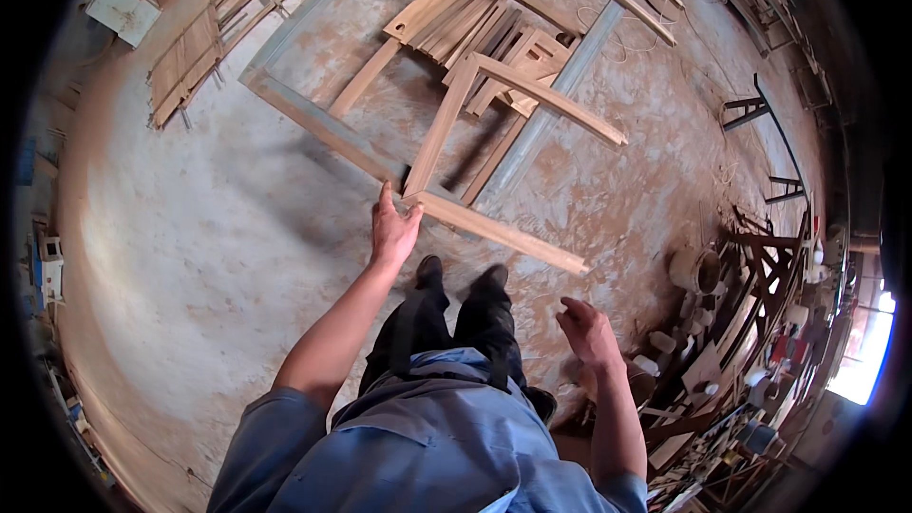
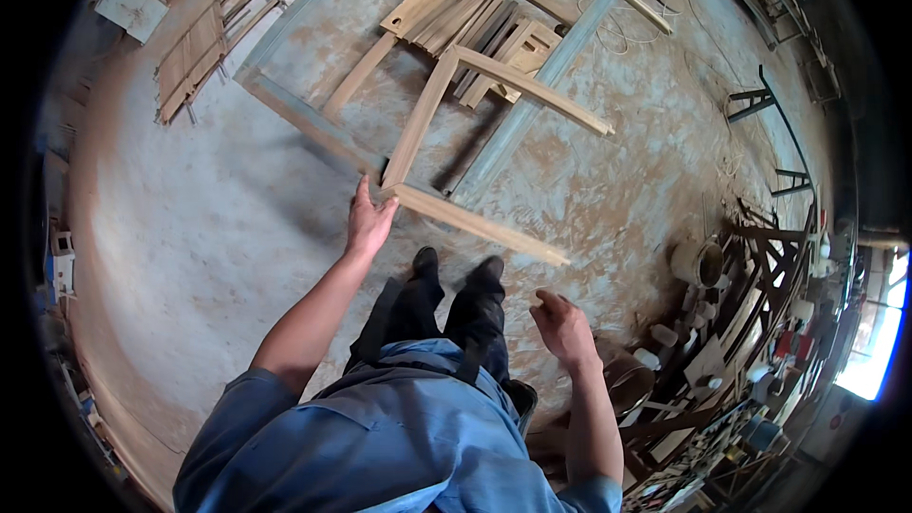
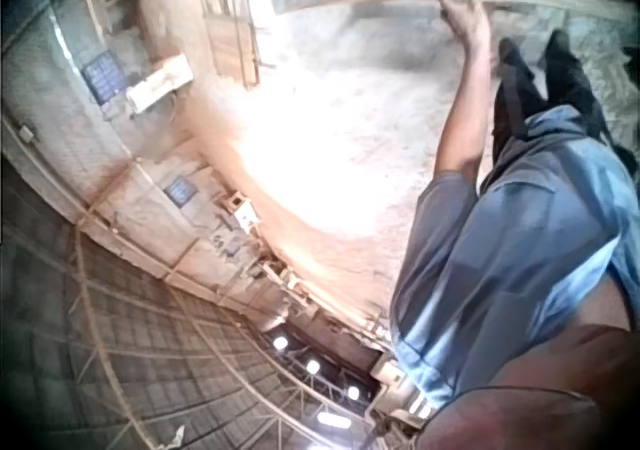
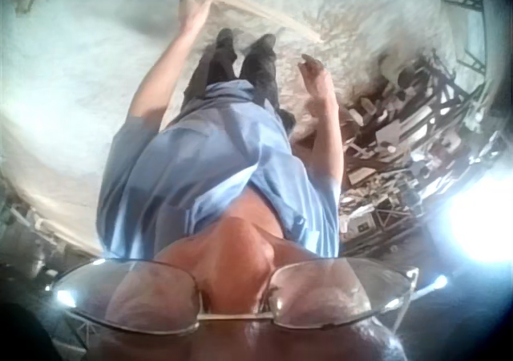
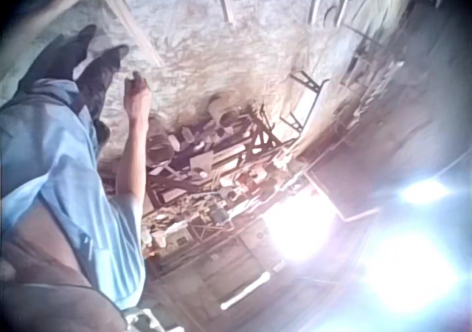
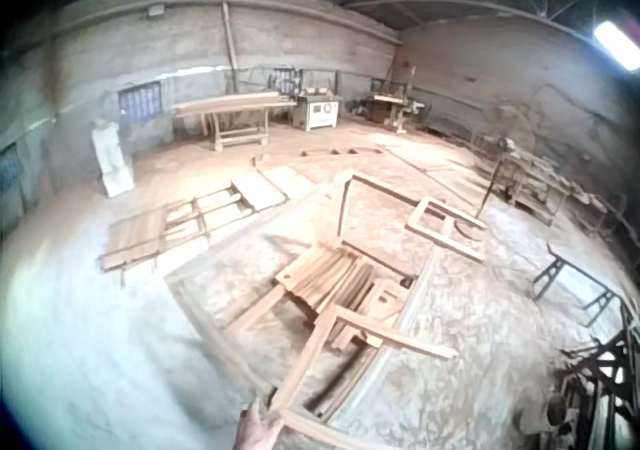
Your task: The person applies glue to the edges of wooden panels and strips using a brush, then joins them to form a frame. They use a hammer to tap the joints together and assemble the components into a larger wooden structure.
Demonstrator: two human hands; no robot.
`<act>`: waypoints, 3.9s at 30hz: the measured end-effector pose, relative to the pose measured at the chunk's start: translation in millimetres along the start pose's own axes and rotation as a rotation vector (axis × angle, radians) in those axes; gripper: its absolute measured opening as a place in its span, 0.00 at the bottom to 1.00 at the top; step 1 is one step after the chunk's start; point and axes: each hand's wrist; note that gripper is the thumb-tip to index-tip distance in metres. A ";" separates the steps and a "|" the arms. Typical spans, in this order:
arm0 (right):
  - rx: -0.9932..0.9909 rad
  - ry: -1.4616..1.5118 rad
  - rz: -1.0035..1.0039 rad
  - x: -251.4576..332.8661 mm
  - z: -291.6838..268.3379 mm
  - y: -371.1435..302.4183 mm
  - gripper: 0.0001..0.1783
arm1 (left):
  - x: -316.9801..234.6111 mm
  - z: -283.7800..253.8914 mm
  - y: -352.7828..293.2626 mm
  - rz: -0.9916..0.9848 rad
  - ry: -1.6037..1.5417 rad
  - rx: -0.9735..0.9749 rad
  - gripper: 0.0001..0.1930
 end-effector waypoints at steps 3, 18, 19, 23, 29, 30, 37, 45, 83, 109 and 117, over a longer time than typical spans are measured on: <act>-0.030 -0.053 -0.139 -1.2 -17.3 75.7 0.17 | -29.4 3.2 4.3 0.337 0.271 -0.115 0.36; -0.122 -0.552 -0.452 -13.1 -50.9 377.1 0.38 | -90.7 34.1 19.2 0.006 0.609 -0.133 0.31; -0.077 -0.584 -0.420 -14.7 -51.1 385.4 0.38 | -90.6 35.0 17.9 0.005 0.612 -0.138 0.30; 0.158 -0.514 -0.251 -9.2 -53.2 401.9 0.27 | -80.3 40.3 16.3 0.061 0.584 -0.192 0.27; 0.080 -0.428 -0.261 -19.4 -43.4 387.3 0.24 | -78.8 36.8 11.2 0.101 0.575 -0.209 0.26; 0.074 -0.436 -0.261 -17.4 -42.4 381.3 0.24 | -76.5 32.0 9.7 0.082 0.561 -0.183 0.26; 0.078 -0.323 -0.264 7.3 -20.1 325.5 0.23 | -65.5 -4.6 -13.9 0.075 0.490 -0.170 0.25; 0.090 -0.174 -0.343 48.8 26.5 275.3 0.22 | -33.4 -43.8 -72.5 -0.060 0.224 -0.363 0.21; 0.512 -0.303 -1.185 74.0 47.0 171.1 0.13 | 7.2 -102.8 -63.1 -0.351 -0.229 -0.145 0.18; 0.131 -0.438 -0.956 75.2 68.9 238.7 0.29 | 16.5 -138.6 -84.4 -0.517 -0.604 -0.195 0.11; -0.026 -0.125 -0.515 50.8 31.3 144.2 0.27 | 15.7 -125.1 -52.0 -0.546 -0.834 0.089 0.16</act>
Point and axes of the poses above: each hand's wrist, its own y-axis towards the middle knuckle, its own z-axis out of the palm, x = y × z, and after that the axes turned 10 degrees about -x, right-handed
